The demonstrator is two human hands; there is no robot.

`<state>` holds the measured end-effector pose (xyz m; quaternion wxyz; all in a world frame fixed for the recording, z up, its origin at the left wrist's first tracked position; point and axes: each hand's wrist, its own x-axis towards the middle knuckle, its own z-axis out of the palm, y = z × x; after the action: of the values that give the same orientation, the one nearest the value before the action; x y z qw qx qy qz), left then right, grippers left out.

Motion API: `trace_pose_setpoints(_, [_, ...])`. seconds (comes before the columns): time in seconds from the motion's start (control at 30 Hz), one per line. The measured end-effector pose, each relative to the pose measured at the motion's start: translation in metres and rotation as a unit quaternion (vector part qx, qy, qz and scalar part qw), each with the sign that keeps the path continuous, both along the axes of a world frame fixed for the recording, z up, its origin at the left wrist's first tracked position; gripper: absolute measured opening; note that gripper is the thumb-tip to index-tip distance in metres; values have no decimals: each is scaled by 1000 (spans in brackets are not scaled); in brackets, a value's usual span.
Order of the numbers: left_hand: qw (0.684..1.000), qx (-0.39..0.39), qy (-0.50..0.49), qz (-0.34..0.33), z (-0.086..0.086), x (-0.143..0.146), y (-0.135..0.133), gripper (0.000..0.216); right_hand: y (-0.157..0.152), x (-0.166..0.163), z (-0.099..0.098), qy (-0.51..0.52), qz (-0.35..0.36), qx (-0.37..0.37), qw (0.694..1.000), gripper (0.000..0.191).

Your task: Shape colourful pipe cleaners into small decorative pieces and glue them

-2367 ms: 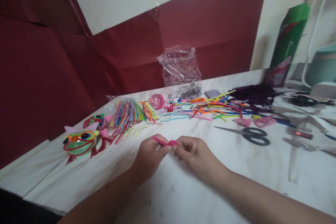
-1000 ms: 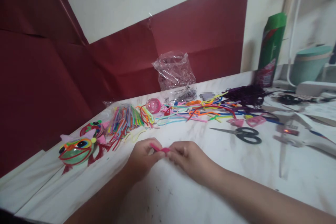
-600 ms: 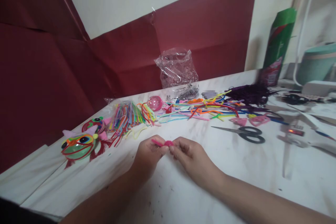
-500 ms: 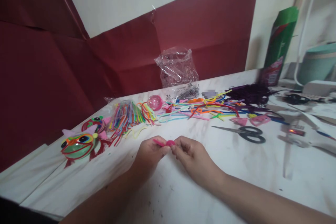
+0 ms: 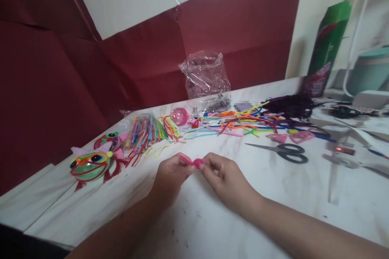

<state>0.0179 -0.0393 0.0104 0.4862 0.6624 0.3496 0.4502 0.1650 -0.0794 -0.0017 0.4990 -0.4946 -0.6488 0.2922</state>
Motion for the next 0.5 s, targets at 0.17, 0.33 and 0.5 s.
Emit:
trace_pose_setpoints(0.17, [996,85,41,4,2,-3,1,10,0,1,2,15,10,-19,1000,29])
trace_pose_setpoints(0.33, [1000,0,-5,-14,-2,-1,4,6,1,-1,1,118,26,-61,991,33])
trace_pose_setpoints(0.5, [998,-46,-34,-26,1,4,1,5,3,-3,-2,158,37,-69,984,33])
